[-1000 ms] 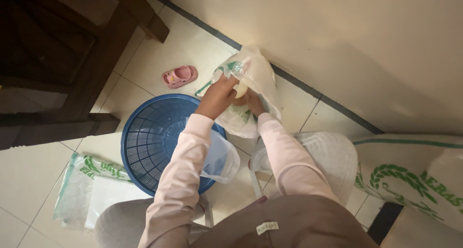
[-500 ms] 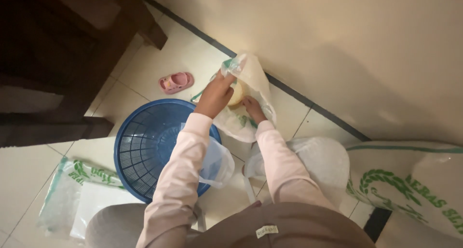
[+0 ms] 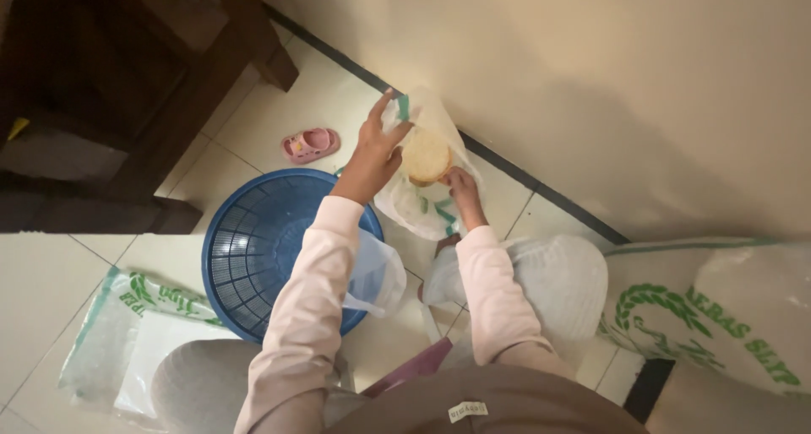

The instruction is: The person scoops rice from a large sack into small plastic bags using a yellow cup. They sit on the floor, open each bag, fill it with rice, and place the filled bags on the floor.

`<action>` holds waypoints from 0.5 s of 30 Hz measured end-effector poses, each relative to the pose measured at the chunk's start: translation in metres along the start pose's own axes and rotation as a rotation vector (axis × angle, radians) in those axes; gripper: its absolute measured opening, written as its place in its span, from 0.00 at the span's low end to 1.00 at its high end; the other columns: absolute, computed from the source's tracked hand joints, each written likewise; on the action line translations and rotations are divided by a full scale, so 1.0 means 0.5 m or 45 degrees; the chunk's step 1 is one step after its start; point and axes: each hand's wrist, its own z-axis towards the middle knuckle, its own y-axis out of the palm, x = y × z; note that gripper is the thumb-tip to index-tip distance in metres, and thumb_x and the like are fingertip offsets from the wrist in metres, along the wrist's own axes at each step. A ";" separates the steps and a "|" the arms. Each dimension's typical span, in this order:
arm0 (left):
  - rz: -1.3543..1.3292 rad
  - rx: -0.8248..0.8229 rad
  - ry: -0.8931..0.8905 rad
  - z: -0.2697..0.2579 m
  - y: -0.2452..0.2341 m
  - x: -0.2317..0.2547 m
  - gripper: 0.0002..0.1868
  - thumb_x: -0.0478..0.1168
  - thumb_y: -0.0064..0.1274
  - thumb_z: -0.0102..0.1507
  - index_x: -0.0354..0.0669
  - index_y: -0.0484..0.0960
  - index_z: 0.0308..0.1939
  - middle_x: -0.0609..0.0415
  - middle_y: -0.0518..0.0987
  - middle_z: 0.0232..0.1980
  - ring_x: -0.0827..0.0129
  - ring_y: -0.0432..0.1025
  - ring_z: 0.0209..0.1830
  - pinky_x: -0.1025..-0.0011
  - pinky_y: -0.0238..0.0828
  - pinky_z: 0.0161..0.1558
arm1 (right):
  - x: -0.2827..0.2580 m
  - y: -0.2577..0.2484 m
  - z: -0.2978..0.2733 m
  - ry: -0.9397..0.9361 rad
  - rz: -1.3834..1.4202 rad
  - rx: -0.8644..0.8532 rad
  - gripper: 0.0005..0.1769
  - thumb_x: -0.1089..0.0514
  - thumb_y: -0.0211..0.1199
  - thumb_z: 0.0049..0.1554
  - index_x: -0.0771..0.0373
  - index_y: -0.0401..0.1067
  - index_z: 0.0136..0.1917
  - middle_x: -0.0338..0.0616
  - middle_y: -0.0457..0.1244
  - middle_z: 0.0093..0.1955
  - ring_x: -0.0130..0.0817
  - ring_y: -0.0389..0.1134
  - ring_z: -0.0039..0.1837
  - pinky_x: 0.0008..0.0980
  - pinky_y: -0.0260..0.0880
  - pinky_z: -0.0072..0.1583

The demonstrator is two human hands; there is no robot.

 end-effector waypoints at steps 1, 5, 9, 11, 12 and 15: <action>-0.011 -0.001 -0.022 -0.008 -0.003 0.009 0.33 0.24 0.54 0.56 0.50 0.77 0.65 0.38 0.51 0.81 0.39 0.59 0.73 0.53 0.61 0.70 | -0.012 -0.009 -0.009 -0.010 0.039 -0.002 0.11 0.53 0.52 0.62 0.56 0.71 0.41 0.29 0.60 0.39 0.20 0.56 0.39 0.23 0.55 0.40; -0.005 0.104 0.008 -0.060 -0.017 0.028 0.29 0.30 0.57 0.62 0.51 0.77 0.68 0.37 0.51 0.81 0.37 0.57 0.75 0.52 0.58 0.72 | -0.068 -0.046 -0.061 -0.073 -0.075 0.003 0.13 0.55 0.50 0.63 0.57 0.67 0.38 0.30 0.59 0.38 0.19 0.55 0.38 0.22 0.55 0.41; 0.076 0.288 -0.083 -0.166 0.013 0.004 0.22 0.35 0.60 0.66 0.55 0.75 0.63 0.41 0.59 0.80 0.40 0.59 0.78 0.54 0.59 0.74 | -0.118 -0.063 -0.096 -0.033 0.027 0.018 0.13 0.56 0.49 0.64 0.58 0.67 0.38 0.31 0.59 0.38 0.20 0.52 0.37 0.23 0.52 0.39; -0.122 0.343 -0.274 -0.246 0.049 -0.015 0.34 0.40 0.59 0.67 0.49 0.61 0.74 0.45 0.68 0.69 0.42 0.62 0.73 0.53 0.59 0.75 | -0.138 -0.064 -0.111 -0.052 0.021 0.016 0.13 0.56 0.49 0.64 0.58 0.67 0.38 0.32 0.60 0.38 0.20 0.53 0.37 0.23 0.53 0.40; -0.083 0.298 -0.281 -0.287 0.066 -0.024 0.35 0.41 0.61 0.66 0.50 0.61 0.73 0.45 0.67 0.69 0.42 0.62 0.73 0.53 0.60 0.74 | -0.148 -0.064 -0.118 -0.088 0.002 -0.001 0.13 0.56 0.50 0.63 0.58 0.67 0.38 0.32 0.61 0.38 0.20 0.54 0.38 0.23 0.54 0.40; 0.156 -0.087 -0.311 -0.404 0.090 -0.034 0.28 0.40 0.65 0.57 0.52 0.71 0.59 0.45 0.61 0.73 0.43 0.58 0.74 0.49 0.59 0.70 | -0.172 -0.075 -0.130 -0.106 -0.034 0.007 0.12 0.56 0.51 0.62 0.58 0.68 0.38 0.31 0.62 0.39 0.19 0.57 0.39 0.22 0.56 0.41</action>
